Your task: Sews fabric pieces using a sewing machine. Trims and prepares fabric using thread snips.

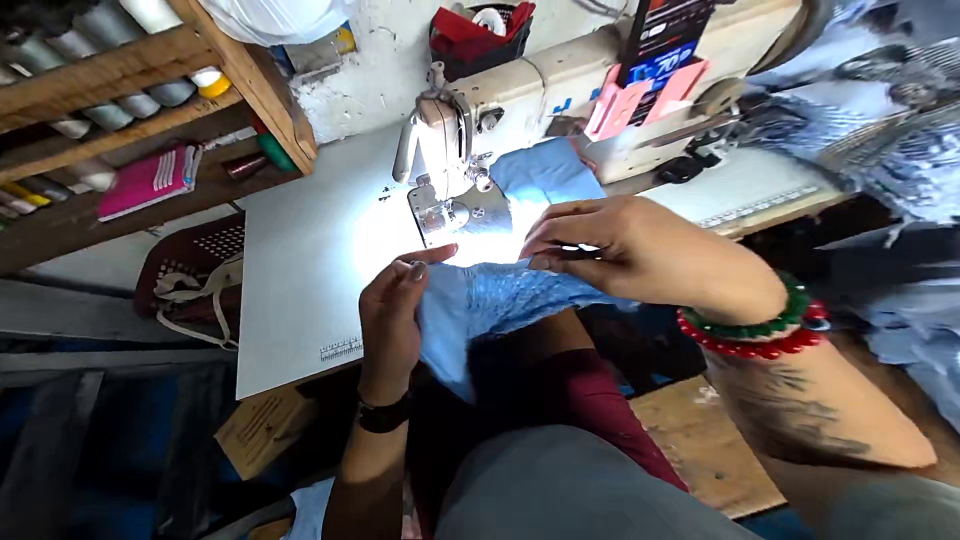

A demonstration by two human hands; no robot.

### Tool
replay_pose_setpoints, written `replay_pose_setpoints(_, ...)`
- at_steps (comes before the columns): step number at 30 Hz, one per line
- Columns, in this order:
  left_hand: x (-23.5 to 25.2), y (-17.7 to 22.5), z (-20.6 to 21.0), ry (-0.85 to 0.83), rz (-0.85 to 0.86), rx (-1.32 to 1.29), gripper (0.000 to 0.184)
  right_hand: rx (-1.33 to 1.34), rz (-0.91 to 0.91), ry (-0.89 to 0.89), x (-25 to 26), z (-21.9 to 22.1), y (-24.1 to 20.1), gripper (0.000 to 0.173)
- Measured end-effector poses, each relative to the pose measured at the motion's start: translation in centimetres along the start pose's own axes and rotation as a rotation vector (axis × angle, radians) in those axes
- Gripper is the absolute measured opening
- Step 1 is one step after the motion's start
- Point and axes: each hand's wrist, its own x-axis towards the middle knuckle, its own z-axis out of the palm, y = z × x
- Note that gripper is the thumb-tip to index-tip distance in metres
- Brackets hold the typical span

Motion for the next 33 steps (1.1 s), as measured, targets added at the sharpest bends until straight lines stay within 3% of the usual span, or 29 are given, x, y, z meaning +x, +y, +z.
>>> replay_pose_setpoints(3,0.0,0.0,1.4,0.026,0.043,0.057,0.025,0.043,0.031,0.035,0.7,2.0,-0.9,0.048)
replay_pose_setpoints(7,0.3,-0.3,0.0,0.114,0.15,0.26,0.02,0.12,0.024,0.131,1.4,3.7,-0.4,0.019)
replay_pose_setpoints(9,0.4,0.0,-0.9,0.116,0.142,0.305,0.018,0.152,0.034,0.12,1.8,3.5,-0.1,0.017)
replay_pose_setpoints(11,0.4,0.6,-1.0,0.018,0.132,0.326,0.009,0.158,0.023,0.099,2.3,3.5,-0.3,0.016)
replay_pose_setpoints(13,0.5,1.7,-1.3,-0.076,0.133,0.37,0.013,0.142,0.003,0.082,2.8,3.2,-0.4,0.016)
replay_pose_setpoints(17,0.8,6.2,-4.7,-0.102,0.097,0.527,0.018,-0.009,-0.042,-0.127,3.0,1.0,-0.6,0.026)
replay_pose_setpoints(20,1.4,11.1,-7.9,-0.195,-0.002,0.661,0.019,0.104,-0.118,-0.183,5.1,-1.7,-1.1,0.028)
replay_pose_setpoints(23,3.9,15.3,-11.4,-0.29,-0.001,0.783,0.024,0.264,-0.15,-0.247,9.7,-4.3,-2.5,0.015)
replay_pose_setpoints(25,6.9,17.3,-13.2,-0.253,0.022,0.984,0.021,0.2,-0.113,-0.308,13.9,-4.6,-2.8,0.006)
replay_pose_setpoints(28,11.3,18.9,-15.6,-0.088,0.054,1.353,0.023,-0.078,0.034,-0.166,20.8,-3.1,-3.1,0.016)
replay_pose_setpoints(33,12.5,21.3,-19.5,0.15,0.389,1.581,0.031,-0.026,0.04,0.252,26.0,-0.7,-5.7,0.02)
